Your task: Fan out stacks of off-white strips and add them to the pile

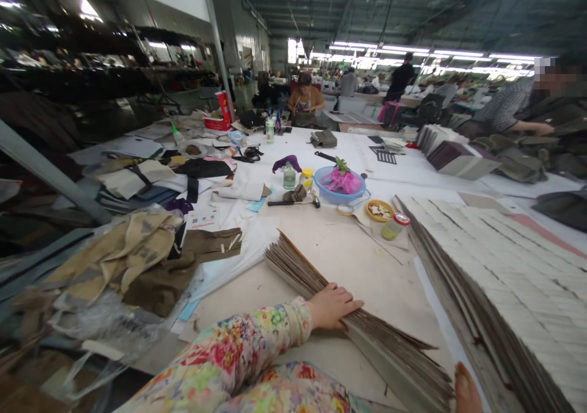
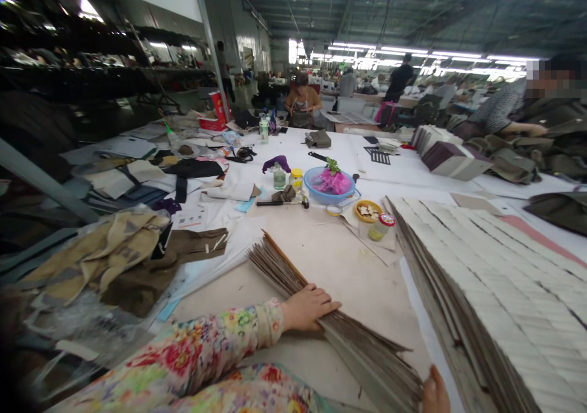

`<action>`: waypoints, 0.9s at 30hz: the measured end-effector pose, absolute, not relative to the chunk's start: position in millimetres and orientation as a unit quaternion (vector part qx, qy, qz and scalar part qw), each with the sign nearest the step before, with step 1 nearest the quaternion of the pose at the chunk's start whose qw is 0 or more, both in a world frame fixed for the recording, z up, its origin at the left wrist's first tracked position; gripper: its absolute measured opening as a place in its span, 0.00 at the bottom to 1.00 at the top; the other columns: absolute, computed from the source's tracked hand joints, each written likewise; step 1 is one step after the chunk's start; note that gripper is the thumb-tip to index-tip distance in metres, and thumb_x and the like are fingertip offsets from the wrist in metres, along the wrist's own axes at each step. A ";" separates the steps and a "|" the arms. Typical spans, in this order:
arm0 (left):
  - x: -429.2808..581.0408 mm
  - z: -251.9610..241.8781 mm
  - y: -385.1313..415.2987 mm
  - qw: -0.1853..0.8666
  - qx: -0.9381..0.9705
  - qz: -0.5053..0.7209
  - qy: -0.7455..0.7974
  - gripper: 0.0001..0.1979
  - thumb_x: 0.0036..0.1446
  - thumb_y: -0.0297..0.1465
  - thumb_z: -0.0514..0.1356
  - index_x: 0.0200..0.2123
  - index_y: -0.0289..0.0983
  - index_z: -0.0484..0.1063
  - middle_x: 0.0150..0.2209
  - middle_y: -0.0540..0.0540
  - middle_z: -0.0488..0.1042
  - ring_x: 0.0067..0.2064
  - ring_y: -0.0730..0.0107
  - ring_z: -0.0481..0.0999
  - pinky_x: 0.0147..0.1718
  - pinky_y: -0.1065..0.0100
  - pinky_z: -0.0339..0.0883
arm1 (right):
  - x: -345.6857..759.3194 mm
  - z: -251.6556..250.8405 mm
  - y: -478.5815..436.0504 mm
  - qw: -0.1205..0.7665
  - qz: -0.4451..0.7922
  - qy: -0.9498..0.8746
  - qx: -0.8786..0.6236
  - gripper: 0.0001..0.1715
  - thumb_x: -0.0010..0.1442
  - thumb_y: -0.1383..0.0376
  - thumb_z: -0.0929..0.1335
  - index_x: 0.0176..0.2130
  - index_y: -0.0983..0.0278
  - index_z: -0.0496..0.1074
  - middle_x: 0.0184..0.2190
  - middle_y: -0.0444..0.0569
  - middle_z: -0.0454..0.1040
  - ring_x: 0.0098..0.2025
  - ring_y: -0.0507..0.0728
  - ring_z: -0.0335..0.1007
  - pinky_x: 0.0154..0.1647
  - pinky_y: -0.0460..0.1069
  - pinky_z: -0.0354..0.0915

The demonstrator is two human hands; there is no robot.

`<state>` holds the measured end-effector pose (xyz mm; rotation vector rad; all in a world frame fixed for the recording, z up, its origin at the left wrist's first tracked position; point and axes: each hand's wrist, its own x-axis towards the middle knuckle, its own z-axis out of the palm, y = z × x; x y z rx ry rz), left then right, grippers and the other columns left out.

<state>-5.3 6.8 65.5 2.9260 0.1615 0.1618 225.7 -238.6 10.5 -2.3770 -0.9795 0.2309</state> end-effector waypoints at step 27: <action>-12.2 19.4 -4.7 0.159 0.974 0.162 0.004 0.08 0.55 0.32 0.52 0.34 0.43 0.72 0.31 0.50 0.73 0.34 0.70 0.69 0.34 0.69 0.61 | 122.9 28.3 -124.8 0.065 -0.078 -0.603 -0.791 0.28 0.47 0.64 0.65 0.49 0.55 0.59 0.37 0.47 0.71 0.38 0.59 0.67 0.36 0.51 0.62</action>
